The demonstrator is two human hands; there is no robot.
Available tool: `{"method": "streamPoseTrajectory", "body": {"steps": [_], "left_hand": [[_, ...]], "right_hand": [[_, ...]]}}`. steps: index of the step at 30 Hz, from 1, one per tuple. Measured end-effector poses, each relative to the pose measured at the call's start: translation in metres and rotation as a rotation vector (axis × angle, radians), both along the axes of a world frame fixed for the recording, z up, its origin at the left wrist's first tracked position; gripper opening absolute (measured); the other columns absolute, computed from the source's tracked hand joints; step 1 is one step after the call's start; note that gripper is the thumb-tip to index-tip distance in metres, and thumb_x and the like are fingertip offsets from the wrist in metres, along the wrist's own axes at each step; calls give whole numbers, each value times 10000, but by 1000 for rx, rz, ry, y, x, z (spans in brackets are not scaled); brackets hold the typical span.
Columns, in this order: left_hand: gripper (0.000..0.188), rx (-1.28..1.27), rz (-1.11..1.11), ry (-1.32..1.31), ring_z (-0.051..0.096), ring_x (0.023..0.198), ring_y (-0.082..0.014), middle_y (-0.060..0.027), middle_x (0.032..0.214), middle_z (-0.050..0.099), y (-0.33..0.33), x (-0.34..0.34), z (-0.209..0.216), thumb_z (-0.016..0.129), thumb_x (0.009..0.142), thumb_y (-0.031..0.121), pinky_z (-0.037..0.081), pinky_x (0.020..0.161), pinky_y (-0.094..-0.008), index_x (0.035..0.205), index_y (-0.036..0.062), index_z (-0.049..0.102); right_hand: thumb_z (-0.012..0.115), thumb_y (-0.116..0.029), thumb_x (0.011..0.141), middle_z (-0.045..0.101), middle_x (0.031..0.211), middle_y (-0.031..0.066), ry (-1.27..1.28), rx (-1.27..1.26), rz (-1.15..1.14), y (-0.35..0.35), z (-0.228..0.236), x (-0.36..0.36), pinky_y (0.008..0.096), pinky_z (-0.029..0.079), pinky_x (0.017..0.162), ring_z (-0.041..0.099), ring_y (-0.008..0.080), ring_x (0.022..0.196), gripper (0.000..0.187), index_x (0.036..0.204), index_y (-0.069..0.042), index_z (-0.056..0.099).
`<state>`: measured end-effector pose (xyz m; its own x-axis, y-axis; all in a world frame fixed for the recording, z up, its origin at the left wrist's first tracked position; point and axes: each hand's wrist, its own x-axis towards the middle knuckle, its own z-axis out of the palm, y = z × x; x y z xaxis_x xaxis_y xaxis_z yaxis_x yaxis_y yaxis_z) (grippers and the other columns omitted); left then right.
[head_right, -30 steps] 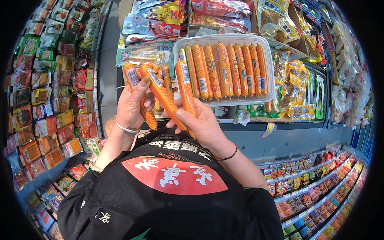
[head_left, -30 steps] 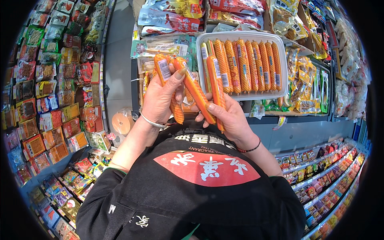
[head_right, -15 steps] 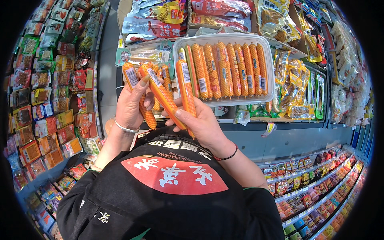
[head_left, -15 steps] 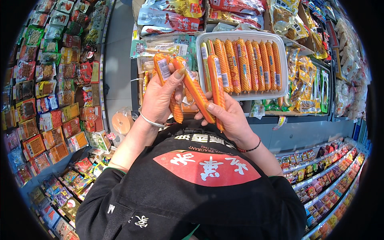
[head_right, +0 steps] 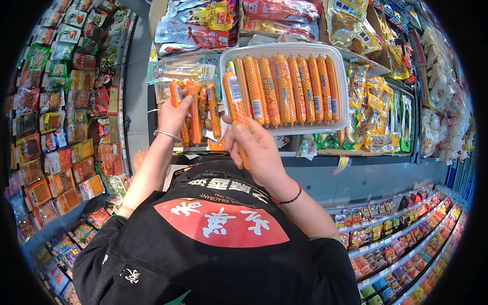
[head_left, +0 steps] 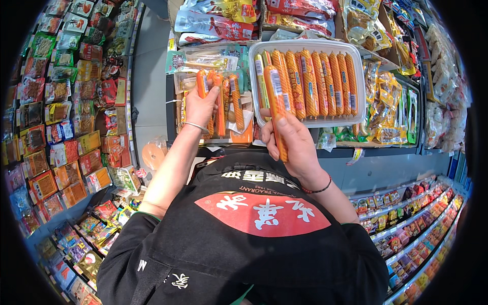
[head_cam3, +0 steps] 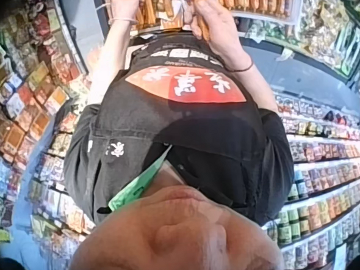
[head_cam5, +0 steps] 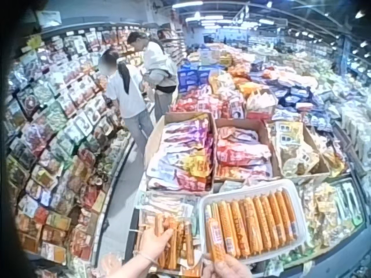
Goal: The person carries a white tray of packaged snack sticks through a store aisle, places it on a shelf, then repeatedly picks up individual snack sticks to inspect them before returning them to the tray. The person handles the snack sticks one at a time and in small groups, turning them over in their hands.
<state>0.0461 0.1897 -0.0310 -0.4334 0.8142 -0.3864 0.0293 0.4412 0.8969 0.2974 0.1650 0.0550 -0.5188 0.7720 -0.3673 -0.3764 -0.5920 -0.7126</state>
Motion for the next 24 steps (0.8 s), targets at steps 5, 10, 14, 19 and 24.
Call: {"method": "streamPoseTrajectory", "body": {"steps": [5, 10, 14, 19, 24], "left_hand": [[341, 131, -71, -127, 522, 554, -40, -20, 927, 707, -2, 14, 36, 717, 941, 180, 440, 495, -206, 1230, 10, 657], [447, 190, -267, -484, 505, 561, -21, -71, 1040, 728, -8, 42, 106, 732, 941, 241, 415, 508, -176, 1269, -30, 595], [441, 223, -293, -431, 503, 560, -23, -103, 1079, 729, -8, 49, 110, 704, 962, 241, 414, 513, -161, 1281, -30, 564], [422, 248, -240, -556, 498, 558, -22, -134, 1108, 725, -10, 37, 110, 694, 968, 230, 412, 510, -154, 1283, -10, 549], [420, 275, -218, -614, 479, 552, -14, -145, 1134, 721, -12, 36, 105, 685, 974, 227, 402, 505, -151, 1303, 6, 547]], "right_hand": [[481, -271, 1066, 610, 873, 83, 121, -29, -45, 2, -1, 1, 213, 420, 552, 509, 84, 624, 426, 1362, 36, 474], [630, -97, 982, 657, 1043, 86, -102, 40, 2, -2, 3, -4, 214, 474, 652, 590, 79, 774, 432, 1372, 21, 489], [622, -102, 991, 671, 1100, 61, -250, 362, -71, -5, -5, -11, 206, 486, 692, 591, 41, 844, 404, 1361, 33, 532], [606, -104, 1001, 672, 1106, 55, -148, 126, 31, -2, 4, 1, 197, 474, 687, 573, 27, 835, 377, 1350, 30, 551], [617, -78, 988, 674, 1100, 66, -237, 249, -16, -4, 3, -4, 224, 508, 764, 607, 61, 900, 352, 1319, 32, 565]]}}
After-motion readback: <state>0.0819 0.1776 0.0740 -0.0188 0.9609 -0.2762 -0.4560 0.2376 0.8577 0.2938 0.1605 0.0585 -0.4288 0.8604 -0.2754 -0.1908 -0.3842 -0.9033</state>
